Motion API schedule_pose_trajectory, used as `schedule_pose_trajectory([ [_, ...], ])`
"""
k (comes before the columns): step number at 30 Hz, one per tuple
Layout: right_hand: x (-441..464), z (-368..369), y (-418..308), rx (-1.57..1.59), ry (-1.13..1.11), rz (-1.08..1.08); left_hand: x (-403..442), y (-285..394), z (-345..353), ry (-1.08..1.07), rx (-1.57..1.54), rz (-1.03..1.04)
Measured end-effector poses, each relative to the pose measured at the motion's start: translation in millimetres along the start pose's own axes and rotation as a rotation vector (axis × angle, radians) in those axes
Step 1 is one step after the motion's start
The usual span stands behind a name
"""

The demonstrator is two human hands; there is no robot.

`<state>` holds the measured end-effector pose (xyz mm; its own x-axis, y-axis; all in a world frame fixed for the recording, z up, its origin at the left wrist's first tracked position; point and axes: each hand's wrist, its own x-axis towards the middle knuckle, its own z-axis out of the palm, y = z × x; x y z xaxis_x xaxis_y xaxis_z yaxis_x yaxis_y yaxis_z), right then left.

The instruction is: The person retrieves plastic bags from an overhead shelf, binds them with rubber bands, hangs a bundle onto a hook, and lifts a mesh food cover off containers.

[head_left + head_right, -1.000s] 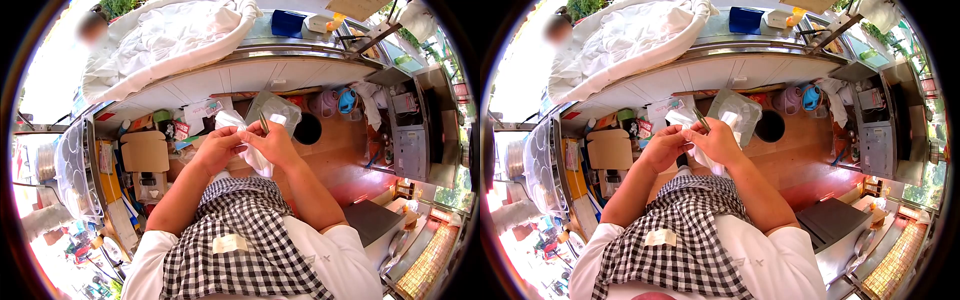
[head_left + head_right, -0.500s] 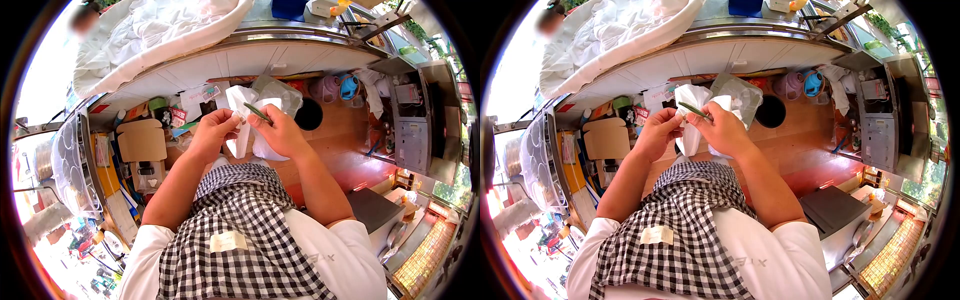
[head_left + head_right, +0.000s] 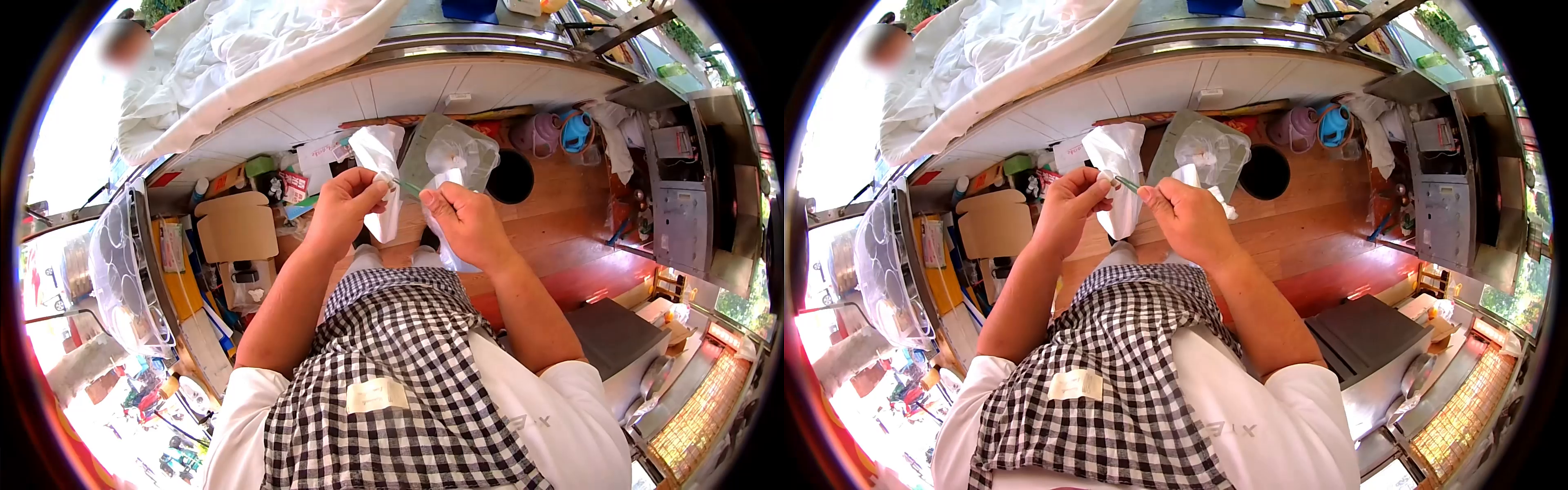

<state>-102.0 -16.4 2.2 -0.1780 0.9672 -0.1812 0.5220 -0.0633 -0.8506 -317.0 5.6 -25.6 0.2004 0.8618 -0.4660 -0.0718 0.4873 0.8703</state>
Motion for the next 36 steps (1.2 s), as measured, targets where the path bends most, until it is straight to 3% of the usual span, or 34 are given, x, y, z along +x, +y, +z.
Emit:
schedule_pose_trajectory([
  [21,0,-2,8,0.135,-0.162,-0.042,-5,0,2,-0.007,-0.056,-0.001],
  [36,5,0,0,0.167,-0.065,-0.019,-3,1,-3,-0.002,-0.072,-0.008],
])
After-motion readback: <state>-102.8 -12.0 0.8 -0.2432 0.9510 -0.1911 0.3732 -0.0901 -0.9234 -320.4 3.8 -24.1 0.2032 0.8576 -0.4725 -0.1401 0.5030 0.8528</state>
